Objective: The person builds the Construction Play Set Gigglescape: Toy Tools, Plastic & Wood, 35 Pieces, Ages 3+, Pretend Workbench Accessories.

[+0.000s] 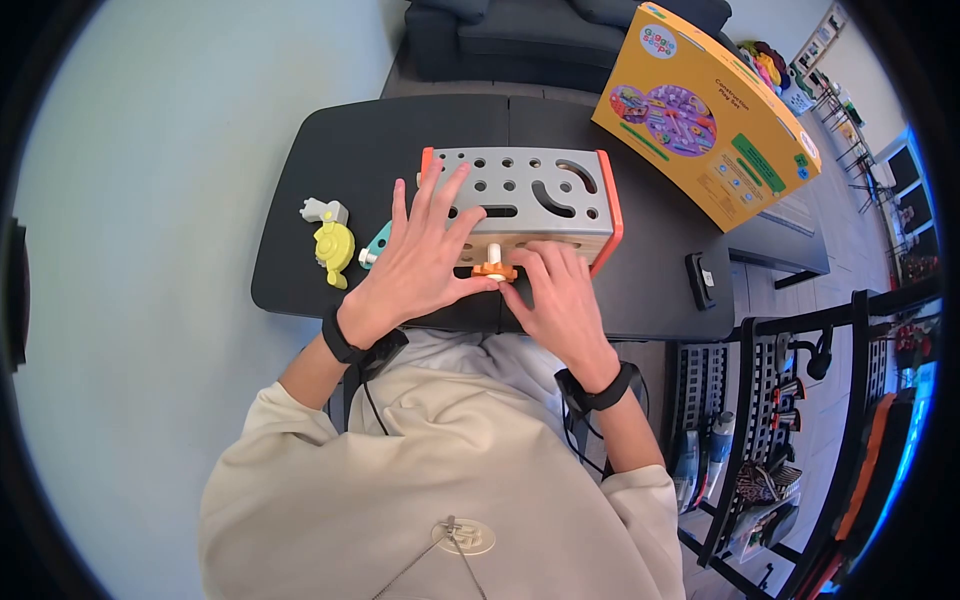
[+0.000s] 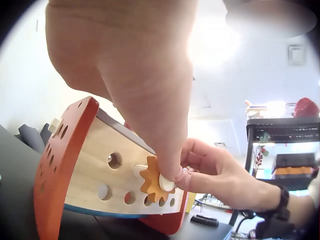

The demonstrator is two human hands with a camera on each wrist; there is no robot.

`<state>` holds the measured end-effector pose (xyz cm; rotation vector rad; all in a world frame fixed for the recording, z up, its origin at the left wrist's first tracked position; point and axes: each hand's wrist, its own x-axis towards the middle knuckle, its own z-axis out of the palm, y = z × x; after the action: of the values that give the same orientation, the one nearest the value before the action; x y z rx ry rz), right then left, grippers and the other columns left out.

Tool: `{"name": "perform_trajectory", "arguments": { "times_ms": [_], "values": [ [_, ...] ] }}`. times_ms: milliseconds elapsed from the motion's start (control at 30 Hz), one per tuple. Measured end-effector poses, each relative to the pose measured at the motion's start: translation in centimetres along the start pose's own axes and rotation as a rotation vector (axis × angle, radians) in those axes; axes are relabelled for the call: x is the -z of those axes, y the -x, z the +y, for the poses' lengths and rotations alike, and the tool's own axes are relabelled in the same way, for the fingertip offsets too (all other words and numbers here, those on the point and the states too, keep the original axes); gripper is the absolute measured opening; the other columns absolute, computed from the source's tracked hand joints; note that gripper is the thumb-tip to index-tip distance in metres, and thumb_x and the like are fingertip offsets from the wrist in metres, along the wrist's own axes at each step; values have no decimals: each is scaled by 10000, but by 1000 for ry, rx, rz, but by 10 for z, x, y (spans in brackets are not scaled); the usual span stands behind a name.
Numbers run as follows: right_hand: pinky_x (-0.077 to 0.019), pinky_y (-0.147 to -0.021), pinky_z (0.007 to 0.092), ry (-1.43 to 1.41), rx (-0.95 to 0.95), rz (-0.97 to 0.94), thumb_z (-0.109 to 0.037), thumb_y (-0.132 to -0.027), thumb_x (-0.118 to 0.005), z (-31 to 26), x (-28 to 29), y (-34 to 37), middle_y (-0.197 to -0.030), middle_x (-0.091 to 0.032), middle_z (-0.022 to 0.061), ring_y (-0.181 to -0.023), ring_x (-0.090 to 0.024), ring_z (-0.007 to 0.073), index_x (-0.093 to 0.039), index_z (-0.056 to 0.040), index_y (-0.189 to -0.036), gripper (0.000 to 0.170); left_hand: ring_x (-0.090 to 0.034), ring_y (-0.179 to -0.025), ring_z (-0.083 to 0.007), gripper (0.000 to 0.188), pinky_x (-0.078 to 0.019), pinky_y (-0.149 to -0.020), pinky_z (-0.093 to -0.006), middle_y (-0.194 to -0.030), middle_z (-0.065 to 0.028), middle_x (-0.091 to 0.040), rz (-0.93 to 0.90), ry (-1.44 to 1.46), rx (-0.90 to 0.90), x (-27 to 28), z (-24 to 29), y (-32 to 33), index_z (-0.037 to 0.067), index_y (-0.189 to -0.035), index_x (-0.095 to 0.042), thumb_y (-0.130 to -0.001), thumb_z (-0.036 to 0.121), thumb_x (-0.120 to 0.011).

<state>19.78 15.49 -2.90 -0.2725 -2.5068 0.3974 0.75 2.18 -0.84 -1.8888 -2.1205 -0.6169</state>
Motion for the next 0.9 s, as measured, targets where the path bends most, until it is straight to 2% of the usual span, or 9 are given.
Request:
{"name": "perform_trajectory", "arguments": {
  "times_ms": [133, 200, 333, 400, 433, 500, 533, 600, 900],
  "values": [
    [-403, -1056, 518, 126, -13, 7, -258, -811, -894, 6, 11, -9, -1330, -572, 119, -1316, -520, 355, -621, -93, -1307, 590, -115, -1612, -501, 783, -247, -1153, -814, -1692, -240, -247, 3, 4, -8, -1, -3, -5, 46, -1289, -605, -807, 614, -847],
    [-326, -1140, 587, 213, 14, 36, -381, -788, -912, 8, 16, -17, -1387, -538, 135, -1444, -426, 382, -573, -87, -1394, 753, -104, -1609, -511, 806, -255, -1140, -826, -1679, -241, -261, -28, 26, -8, 0, -5, -7, 41, -1284, -608, -804, 647, -836],
    [-270, -1199, 623, 198, -9, -56, -482, -793, -893, 20, 16, -23, -1407, -535, 144, -1498, -384, 385, -525, -79, -1452, 855, -150, -1598, -518, 800, -285, -1132, -818, -1669, -236, -274, -37, 56, -13, 1, -7, -8, 35, -1279, -608, -800, 628, -850],
    [-240, -1224, 649, 232, -9, -97, -522, -805, -874, 22, 15, -25, -1409, -540, 146, -1500, -386, 375, -490, -71, -1496, 910, -252, -1572, -500, 739, -351, -1170, -722, -1648, -227, -310, -53, 114, -9, 2, -8, -9, 28, -1272, -608, -821, 554, -865],
    [-240, -1224, 649, 231, -7, -97, -522, -805, -874, 22, 14, -27, -1409, -540, 146, -1500, -386, 375, -490, -71, -1496, 910, -252, -1572, -500, 739, -351, -1170, -722, -1648, -227, -310, -53, 114, -8, 1, -9, -9, 28, -1272, -608, -821, 554, -865],
    [-227, -1235, 659, 266, -14, -78, -535, -820, -858, 22, 13, -29, -1412, -546, 154, -1497, -393, 361, -478, -69, -1531, 930, -343, -1539, -469, 666, -415, -1190, -591, -1622, -210, -359, -19, 181, -13, -5, -12, -8, 18, -1263, -610, -845, 466, -871],
    [-227, -1235, 659, 266, -15, -78, -535, -820, -858, 22, 13, -30, -1412, -546, 154, -1497, -393, 361, -478, -69, -1531, 930, -343, -1539, -469, 666, -415, -1190, -591, -1622, -210, -359, -19, 181, -13, -6, -11, -8, 18, -1263, -610, -845, 466, -871],
    [-231, -1237, 659, 278, -20, -94, -535, -832, -847, 24, 11, -30, -1404, -556, 159, -1489, -401, 356, -466, -70, -1558, 942, -373, -1525, -449, 620, -440, -1187, -525, -1588, -200, -411, 10, 140, -19, -7, -10, -7, 9, -1250, -615, -862, 423, -864],
    [-264, -1219, 624, 267, -58, -31, -499, -791, -886, 26, 1, -29, -1338, -596, 143, -1459, -442, 324, -520, -80, -1526, 922, -388, -1516, -453, 567, -443, -1179, -536, -1540, -210, -475, 38, 153, -3, -9, -6, -7, -13, -1232, -625, -897, 398, -827]
  ]
}}
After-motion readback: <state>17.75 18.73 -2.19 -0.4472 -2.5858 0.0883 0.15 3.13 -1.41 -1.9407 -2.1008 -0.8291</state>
